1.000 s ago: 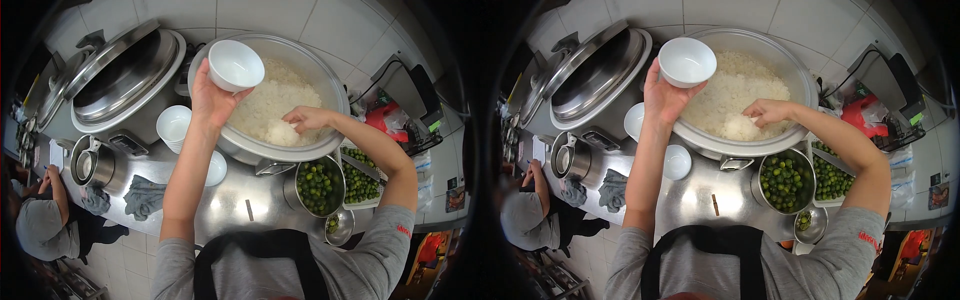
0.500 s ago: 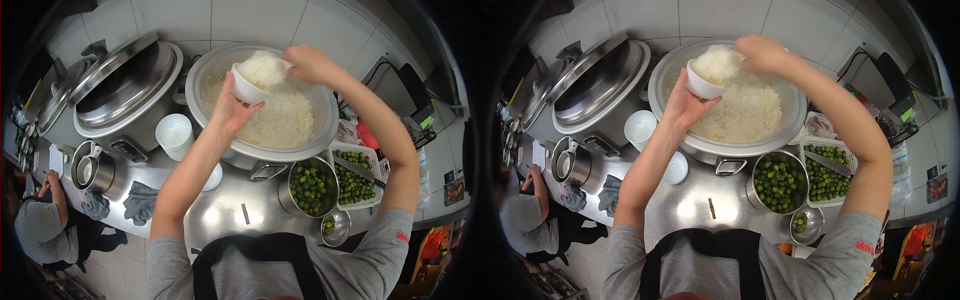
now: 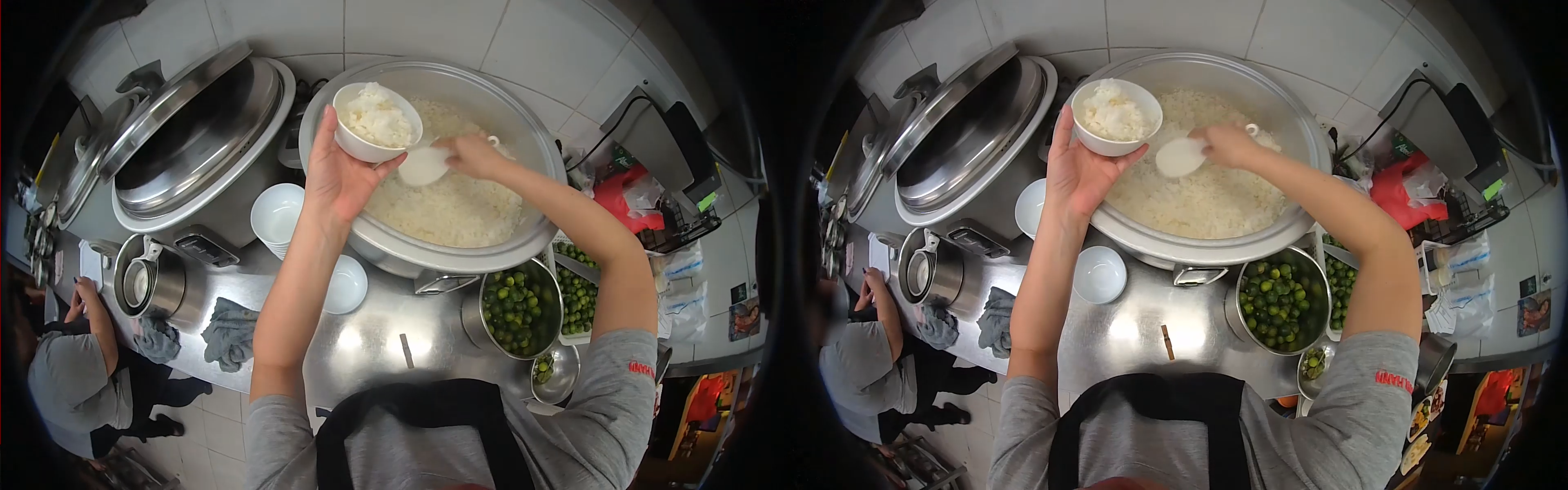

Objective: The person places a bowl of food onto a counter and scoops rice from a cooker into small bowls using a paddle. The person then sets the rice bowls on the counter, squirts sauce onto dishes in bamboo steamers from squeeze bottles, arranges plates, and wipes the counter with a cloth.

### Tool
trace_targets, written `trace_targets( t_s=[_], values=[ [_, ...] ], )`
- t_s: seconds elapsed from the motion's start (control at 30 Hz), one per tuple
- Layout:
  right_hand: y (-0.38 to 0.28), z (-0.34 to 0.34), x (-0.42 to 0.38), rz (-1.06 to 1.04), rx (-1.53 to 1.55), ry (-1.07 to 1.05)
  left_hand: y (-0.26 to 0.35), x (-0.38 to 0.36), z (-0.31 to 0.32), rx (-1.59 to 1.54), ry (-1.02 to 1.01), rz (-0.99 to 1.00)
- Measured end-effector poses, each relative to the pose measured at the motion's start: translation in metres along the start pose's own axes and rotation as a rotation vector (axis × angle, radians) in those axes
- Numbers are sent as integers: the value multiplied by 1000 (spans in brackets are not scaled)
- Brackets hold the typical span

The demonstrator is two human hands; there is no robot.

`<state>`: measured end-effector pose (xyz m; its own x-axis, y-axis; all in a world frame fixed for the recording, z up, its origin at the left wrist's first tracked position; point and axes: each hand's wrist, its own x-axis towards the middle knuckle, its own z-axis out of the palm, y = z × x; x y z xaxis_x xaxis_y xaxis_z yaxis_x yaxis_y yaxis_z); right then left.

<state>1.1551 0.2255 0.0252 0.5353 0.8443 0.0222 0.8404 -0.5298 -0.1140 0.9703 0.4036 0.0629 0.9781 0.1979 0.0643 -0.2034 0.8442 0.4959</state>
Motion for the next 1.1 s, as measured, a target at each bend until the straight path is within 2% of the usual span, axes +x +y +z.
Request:
trace_targets(
  t_s=[0.03,0.07,0.13,0.23,0.27,0.33,0.57,0.63,0.67,0.73,0.77,0.83,0.9,0.97,1.0,1.07,1.1],
  values=[
    [-7,8,-2,-122,8,-16,1,0,0,-1,-12,0],
    [-12,13,-4,-125,18,-24,1,-1,-1,0,0,-2],
    [-18,17,-7,-141,149,-200,2,0,-2,0,-33,30],
    [-24,12,-19,-197,293,-299,1,0,-1,7,-38,48],
    [-28,9,-25,-199,291,-301,1,0,0,4,-37,51],
    [-37,4,-38,-165,373,-435,1,-1,1,20,-28,52],
    [-27,-7,-67,-159,491,-427,1,1,0,4,-20,59],
    [-15,-2,-76,-61,784,-446,1,0,1,32,-24,64],
    [-22,-15,-78,-57,781,-445,1,-1,1,28,-27,63],
    [-29,-52,-80,105,984,-575,1,1,1,21,0,49],
    [-26,-63,-79,109,983,-569,1,1,0,20,-7,46],
    [-13,-87,-71,130,794,-504,0,1,0,23,11,33],
    [-8,-118,-59,152,638,-349,-2,0,3,39,23,26],
    [-7,-142,-41,80,382,-219,-2,-1,6,53,42,21],
    [-13,-145,-37,80,380,-208,-2,-2,8,69,29,-9],
    [-38,-149,-23,73,94,150,-3,-1,11,91,7,-39],
    [-49,-142,-17,56,151,180,-3,-1,11,98,3,-60]
  ],
)
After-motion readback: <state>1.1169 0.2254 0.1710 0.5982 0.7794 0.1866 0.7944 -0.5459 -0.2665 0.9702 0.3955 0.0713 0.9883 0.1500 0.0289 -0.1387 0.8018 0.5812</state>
